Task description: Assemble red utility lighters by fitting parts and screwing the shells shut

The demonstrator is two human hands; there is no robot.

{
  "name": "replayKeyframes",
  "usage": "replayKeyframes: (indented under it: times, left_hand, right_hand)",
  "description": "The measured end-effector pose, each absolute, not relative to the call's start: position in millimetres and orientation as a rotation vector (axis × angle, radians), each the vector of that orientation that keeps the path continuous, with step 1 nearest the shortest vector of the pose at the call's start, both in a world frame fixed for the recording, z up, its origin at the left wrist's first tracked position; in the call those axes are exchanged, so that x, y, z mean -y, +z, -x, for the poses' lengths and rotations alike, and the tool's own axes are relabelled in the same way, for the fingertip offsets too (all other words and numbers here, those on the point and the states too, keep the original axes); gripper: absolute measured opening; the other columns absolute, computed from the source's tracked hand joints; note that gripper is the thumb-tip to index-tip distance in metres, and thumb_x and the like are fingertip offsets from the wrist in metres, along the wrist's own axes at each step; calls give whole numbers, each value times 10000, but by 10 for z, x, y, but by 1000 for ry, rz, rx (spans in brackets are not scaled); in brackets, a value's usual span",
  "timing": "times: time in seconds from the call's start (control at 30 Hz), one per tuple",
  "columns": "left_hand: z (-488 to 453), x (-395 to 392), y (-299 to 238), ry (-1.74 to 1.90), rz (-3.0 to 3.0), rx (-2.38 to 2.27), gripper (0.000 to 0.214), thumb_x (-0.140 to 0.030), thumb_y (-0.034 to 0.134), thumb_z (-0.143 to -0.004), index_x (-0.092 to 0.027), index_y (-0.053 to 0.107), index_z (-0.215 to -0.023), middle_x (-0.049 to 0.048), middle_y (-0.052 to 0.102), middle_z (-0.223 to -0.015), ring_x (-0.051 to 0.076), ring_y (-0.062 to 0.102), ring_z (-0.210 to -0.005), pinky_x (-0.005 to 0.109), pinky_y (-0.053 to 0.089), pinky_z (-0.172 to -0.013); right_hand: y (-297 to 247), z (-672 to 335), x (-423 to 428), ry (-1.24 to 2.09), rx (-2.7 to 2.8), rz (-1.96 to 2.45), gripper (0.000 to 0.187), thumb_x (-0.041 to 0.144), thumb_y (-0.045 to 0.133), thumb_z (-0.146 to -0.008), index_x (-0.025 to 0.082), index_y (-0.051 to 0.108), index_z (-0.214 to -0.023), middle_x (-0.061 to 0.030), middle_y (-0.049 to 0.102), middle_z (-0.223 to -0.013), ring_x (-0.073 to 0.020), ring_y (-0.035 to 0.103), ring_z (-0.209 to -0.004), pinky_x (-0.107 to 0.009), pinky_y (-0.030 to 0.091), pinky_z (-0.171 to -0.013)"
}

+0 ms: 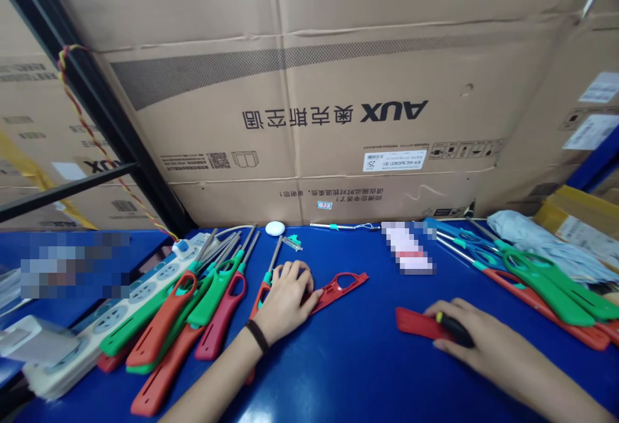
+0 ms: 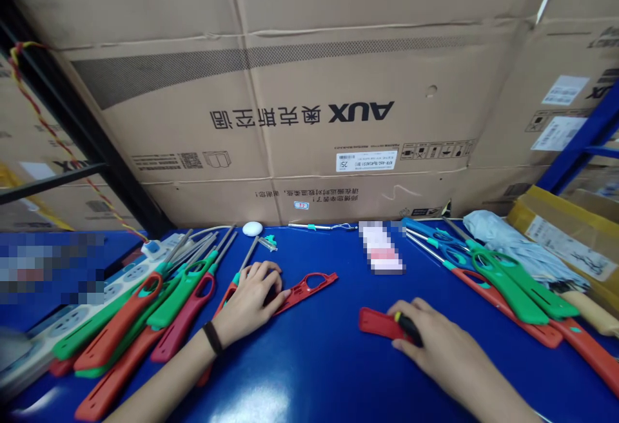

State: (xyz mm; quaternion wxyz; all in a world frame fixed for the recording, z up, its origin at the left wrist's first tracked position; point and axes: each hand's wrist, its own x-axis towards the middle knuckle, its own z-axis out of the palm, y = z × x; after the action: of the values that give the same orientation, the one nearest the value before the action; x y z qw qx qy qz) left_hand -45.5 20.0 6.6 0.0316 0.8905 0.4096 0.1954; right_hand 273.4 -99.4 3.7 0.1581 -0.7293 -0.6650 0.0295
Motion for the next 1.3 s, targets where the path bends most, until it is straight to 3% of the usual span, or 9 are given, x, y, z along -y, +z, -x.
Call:
replayKeyframes:
  times: [0.07,0.17,0.33,0.43,0.53,0.67,0.93,1.07,1.3]
  left_hand:
    - [451,-197,70,594,-2762,-1268,183,-309,491,-899,-178,529,-777,61,535,-998,230,474,-934,440,365,-859]
    - [444,-180,80,588,-2796,-1283,180,-298,486,-899,-174,537,-779,75,544,-990,242,479,-932,468,360,-879]
    - [433,-165,84,604,-2852,-1276,165,-290,488,-904,-172,550,-807,82,557,-976,245,497,-912,480,366,-892]
    - [434,-180,83,644,-2879,-1263,166,-293,478,-915,-176,553,-824,75,562,-938,245,508,-893,484,369,-899]
    - [435,-185,96,694,-2908,-1242,156,-305,474,-924,-179,555,-880,74,569,-953,246,521,-915,494,352,-937]
    - [411,-127,139,754,-2957,-1092,224,-384,460,-930,-182,551,-962,72,580,-1000,235,526,-956,492,313,-1004]
    - [398,-59,210,765,-2947,-1002,406,-562,469,-874,-173,584,-875,64,592,-913,234,523,-911,475,335,-989]
    - [421,-93,185,736,-2917,-1007,409,-563,494,-862,-169,593,-814,63,591,-896,227,524,-906,460,343,-980]
    - [421,-76,160,709,-2896,-842,440,-616,559,-792,-190,622,-881,51,600,-915,218,537,-907,456,307,-1018]
  right_hand:
    - [120,-2374,885,286,2054,1944,266,255,627,-718,361,667,-958,-6,690,-955,-213,691,-719,-279,507,-601]
    - [318,-1970,651,383,2163,1764,279,335,648,-764,344,645,-1043,0,662,-1039,-203,688,-791,-285,517,-683]
    - [643,-1699,-57,110,2130,1754,223,333,497,-908,249,632,-1063,-35,664,-1118,-205,635,-1000,-316,485,-855]
    - [635,-1659,-544,85,2161,1825,248,261,532,-895,197,605,-1123,-82,659,-1105,-225,613,-1028,-356,467,-896]
    - [495,-1643,-868,80,2183,1934,307,324,548,-903,168,554,-1167,-82,582,-1172,-205,596,-986,-420,506,-831]
    - [319,-1592,-985,58,2202,2011,313,326,546,-904,174,545,-1178,-83,570,-1184,-205,592,-985,-413,511,-820]
    - [324,-1378,-672,71,2386,1975,302,325,547,-904,174,552,-1165,-78,577,-1170,-200,595,-977,-406,512,-817]
    - [360,-1365,-352,87,2413,1919,209,316,557,-887,169,629,-1017,-75,657,-1030,-213,633,-899,-374,503,-768]
    - [405,-1587,43,184,2335,1870,142,240,595,-780,251,681,-892,-43,726,-881,-253,677,-827,-279,438,-625]
